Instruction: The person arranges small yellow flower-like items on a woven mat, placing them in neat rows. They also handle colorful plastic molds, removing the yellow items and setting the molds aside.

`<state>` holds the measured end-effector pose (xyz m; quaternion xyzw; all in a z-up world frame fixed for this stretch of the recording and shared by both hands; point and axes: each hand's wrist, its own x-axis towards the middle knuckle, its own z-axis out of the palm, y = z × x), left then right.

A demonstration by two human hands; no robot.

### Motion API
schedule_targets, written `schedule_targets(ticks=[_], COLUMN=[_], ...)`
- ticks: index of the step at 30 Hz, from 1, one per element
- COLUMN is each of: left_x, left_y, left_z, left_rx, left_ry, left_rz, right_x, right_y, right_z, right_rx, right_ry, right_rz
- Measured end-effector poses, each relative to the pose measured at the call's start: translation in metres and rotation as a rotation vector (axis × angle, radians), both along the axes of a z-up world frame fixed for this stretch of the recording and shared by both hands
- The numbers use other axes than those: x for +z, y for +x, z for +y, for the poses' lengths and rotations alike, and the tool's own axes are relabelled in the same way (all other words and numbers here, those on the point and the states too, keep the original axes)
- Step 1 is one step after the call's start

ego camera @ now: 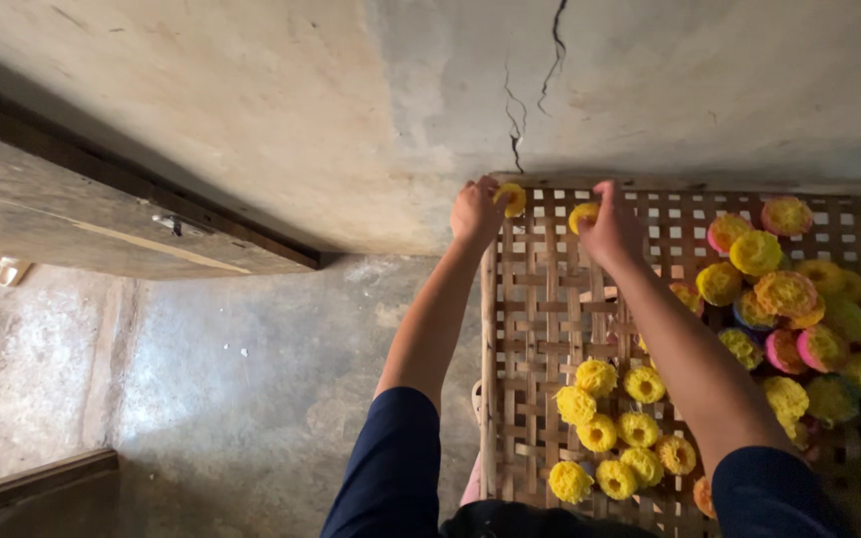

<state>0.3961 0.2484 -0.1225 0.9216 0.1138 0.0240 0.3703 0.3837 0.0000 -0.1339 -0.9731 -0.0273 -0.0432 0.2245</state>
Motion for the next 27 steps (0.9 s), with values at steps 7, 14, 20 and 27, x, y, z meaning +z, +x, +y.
schedule_targets(ticks=[7, 14, 20, 27], left_x=[-0.028, -0.024, 0.007, 0.021], left_y=[0.002, -0.012, -0.099, -0.242], left_z=[-0.005, -0.007, -0.038, -0.129], left_rx=[0.015, 0.005, -0.141, -0.715], left_ry=[-0.039, 0.075, 0.026, 0.122], left_rz=[-0.045, -0.091, -0.176, 0.063], right_x=[-0.044, -0.050, 0.019, 0.106], right_y=[0.039, 0.042, -0.003, -0.117], right_z=[0.039, 0.058, 0.025, -0.061], right_rx=[-0.096, 0.014, 0.324, 0.521], right_ry=[0.532, 0.264, 0.001, -0.051], right_rz=[0.089, 0.005, -0.436, 0.567])
